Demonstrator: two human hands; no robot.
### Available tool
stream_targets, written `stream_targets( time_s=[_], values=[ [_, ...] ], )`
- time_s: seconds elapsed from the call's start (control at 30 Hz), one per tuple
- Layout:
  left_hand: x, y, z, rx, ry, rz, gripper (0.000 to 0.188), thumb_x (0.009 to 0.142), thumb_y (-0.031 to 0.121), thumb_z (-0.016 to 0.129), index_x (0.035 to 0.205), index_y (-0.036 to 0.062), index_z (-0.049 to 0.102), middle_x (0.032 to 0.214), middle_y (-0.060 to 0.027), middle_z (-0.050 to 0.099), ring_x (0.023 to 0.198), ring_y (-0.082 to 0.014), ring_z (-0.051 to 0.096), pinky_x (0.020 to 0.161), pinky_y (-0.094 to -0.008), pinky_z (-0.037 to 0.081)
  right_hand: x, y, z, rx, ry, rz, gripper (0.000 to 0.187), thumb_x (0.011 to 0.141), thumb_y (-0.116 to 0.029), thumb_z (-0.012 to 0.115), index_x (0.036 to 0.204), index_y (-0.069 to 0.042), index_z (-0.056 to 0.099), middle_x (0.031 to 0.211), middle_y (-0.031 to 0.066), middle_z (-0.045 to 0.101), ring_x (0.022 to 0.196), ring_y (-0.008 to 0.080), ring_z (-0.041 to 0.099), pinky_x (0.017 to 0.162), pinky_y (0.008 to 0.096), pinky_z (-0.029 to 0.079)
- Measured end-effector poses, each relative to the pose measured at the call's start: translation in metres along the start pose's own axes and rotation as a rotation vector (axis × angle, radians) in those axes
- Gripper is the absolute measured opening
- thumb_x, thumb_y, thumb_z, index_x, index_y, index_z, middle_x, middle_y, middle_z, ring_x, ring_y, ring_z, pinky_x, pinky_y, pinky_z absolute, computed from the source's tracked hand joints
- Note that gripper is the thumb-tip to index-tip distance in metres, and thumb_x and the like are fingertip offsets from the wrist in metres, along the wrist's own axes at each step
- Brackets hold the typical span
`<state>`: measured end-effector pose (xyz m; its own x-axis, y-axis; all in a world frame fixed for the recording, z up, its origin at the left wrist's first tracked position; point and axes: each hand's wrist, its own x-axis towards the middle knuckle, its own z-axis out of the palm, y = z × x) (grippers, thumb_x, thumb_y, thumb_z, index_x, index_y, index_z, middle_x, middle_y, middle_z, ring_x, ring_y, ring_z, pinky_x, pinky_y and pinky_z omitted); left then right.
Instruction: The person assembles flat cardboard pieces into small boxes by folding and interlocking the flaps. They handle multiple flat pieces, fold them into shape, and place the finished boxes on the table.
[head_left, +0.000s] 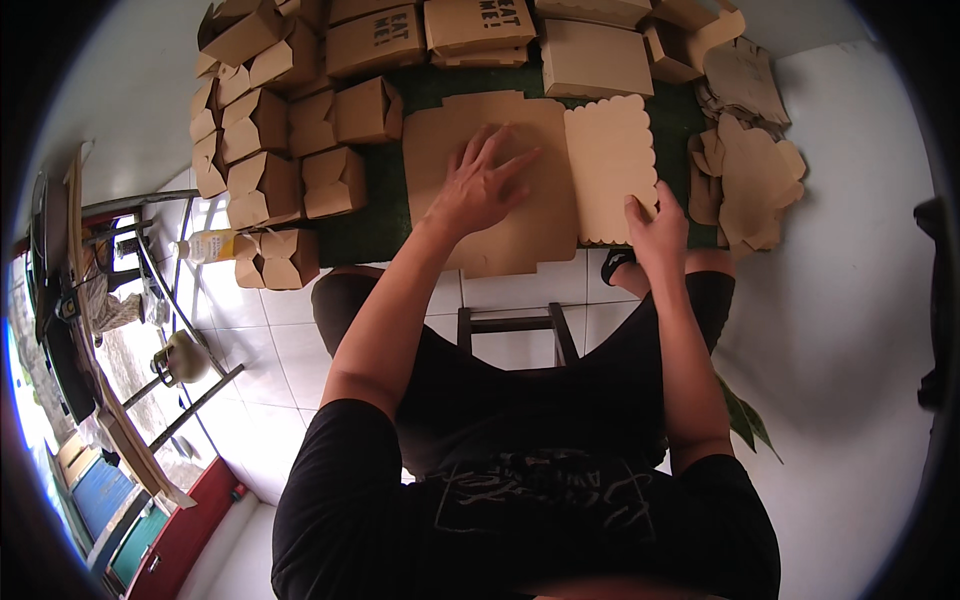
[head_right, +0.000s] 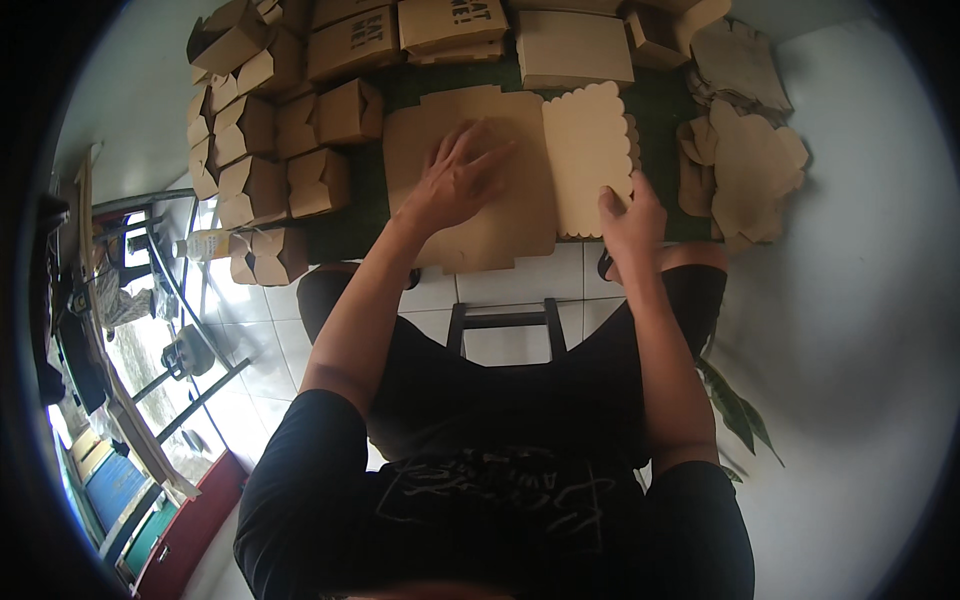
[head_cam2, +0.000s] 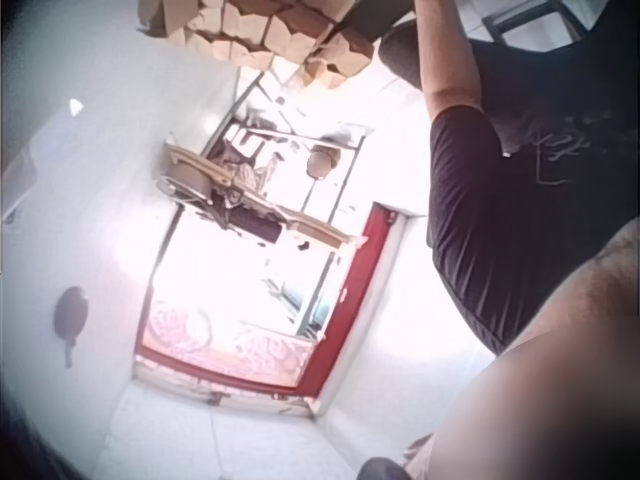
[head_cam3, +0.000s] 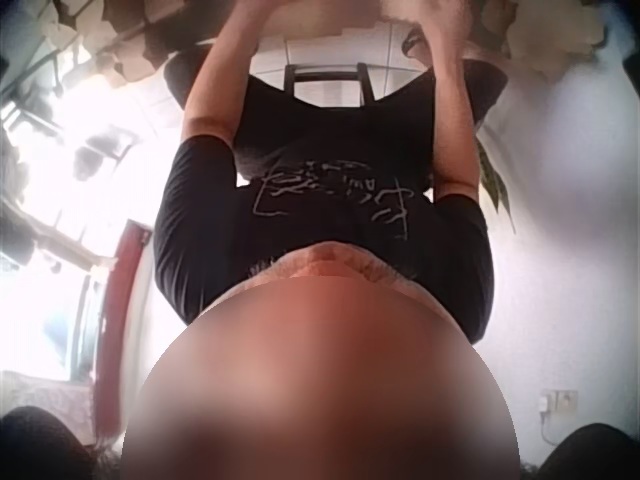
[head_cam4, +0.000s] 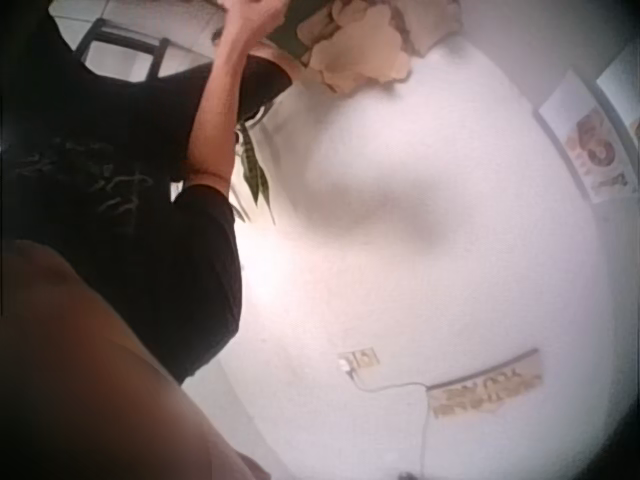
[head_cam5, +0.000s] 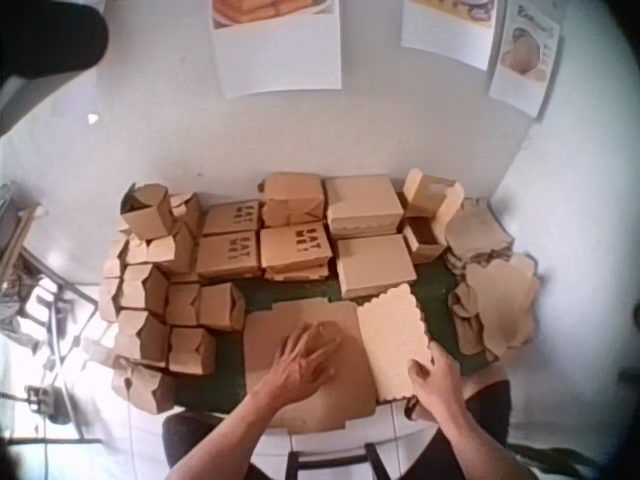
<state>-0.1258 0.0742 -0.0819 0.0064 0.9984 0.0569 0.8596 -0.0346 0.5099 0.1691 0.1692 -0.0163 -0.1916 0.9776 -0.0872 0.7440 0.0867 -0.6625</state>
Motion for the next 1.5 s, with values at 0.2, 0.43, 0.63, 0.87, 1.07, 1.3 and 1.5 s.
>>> stream_targets(
  time_s=[0.2,0.43,0.63,0.87,1.07,1.3,1.5],
  values=[
    [-0.001,-0.009,0.007,0.042,-0.004,0.003,0.076,0.1,0.047,0.084,0.171,0.0393,0.056,0.187,-0.0162,0.03,0.173,-0.0436,0.026,0.138,-0.0667,0.025,0.027,0.059,-0.005,0.196,-0.172,0.272,0.053,0.103,-0.012,0.085,0.149,0.004,0.064,0.126,0.0163,0.085,0.114,0.0213,0.081,0.099,0.0356,0.06],
    [-0.004,-0.012,0.006,0.099,-0.042,-0.059,0.086,0.097,0.06,0.084,0.175,0.0443,0.049,0.19,-0.0163,0.021,0.176,-0.0442,0.019,0.138,-0.0727,0.02,0.034,0.072,-0.015,0.46,-0.227,0.443,0.058,0.101,-0.013,0.086,0.151,0.004,0.063,0.129,0.0153,0.083,0.117,0.02,0.079,0.102,0.0358,0.059],
    [-0.007,-0.009,0.011,0.169,-0.088,-0.094,0.093,0.097,0.072,0.077,0.179,0.0492,0.039,0.194,-0.0155,0.011,0.178,-0.045,0.011,0.139,-0.0747,0.015,0.025,0.062,-0.03,0.658,-0.283,0.645,0.044,0.109,-0.03,0.081,0.143,-0.005,0.071,0.133,0.0041,0.079,0.125,0.0187,0.074,0.108,0.042,0.056],
    [-0.006,-0.012,0.013,0.164,-0.074,-0.086,0.093,0.097,0.071,0.078,0.179,0.0479,0.039,0.194,-0.0153,0.013,0.178,-0.0446,0.013,0.139,-0.0739,0.016,0.018,0.071,-0.025,1.442,-0.392,0.731,0.064,0.117,-0.059,0.056,0.152,-0.007,0.065,0.146,0.0086,0.073,0.134,0.0295,0.069,0.118,0.0541,0.051],
    [-0.005,-0.016,0.013,0.167,-0.038,-0.091,0.093,0.099,0.069,0.078,0.18,0.0461,0.039,0.194,-0.0146,0.013,0.178,-0.0442,0.014,0.139,-0.0719,0.018,-0.007,0.042,-0.015,1.433,-0.285,0.81,0.092,0.113,-0.077,0.043,0.174,-0.007,0.042,0.176,0.0149,0.05,0.163,0.0398,0.045,0.136,0.0658,0.026],
    [-0.006,-0.014,0.013,0.157,-0.047,-0.11,0.092,0.099,0.068,0.077,0.18,0.046,0.038,0.193,-0.0157,0.013,0.177,-0.0453,0.013,0.139,-0.0716,0.019,-0.06,0.032,0.043,1.287,-0.157,0.602,0.045,0.111,-0.029,0.077,0.151,-0.013,0.064,0.149,0.0058,0.07,0.14,0.0227,0.066,0.119,0.05,0.049],
    [-0.004,-0.015,0.015,0.158,-0.031,-0.097,0.092,0.099,0.069,0.077,0.18,0.046,0.038,0.193,-0.0171,0.012,0.177,-0.0469,0.012,0.138,-0.0732,0.018,-0.064,0.038,0.076,1.126,-0.173,0.515,0.023,0.11,-0.017,0.081,0.131,-0.01,0.075,0.129,0.0009,0.078,0.122,0.0149,0.072,0.105,0.0388,0.057]
  ],
)
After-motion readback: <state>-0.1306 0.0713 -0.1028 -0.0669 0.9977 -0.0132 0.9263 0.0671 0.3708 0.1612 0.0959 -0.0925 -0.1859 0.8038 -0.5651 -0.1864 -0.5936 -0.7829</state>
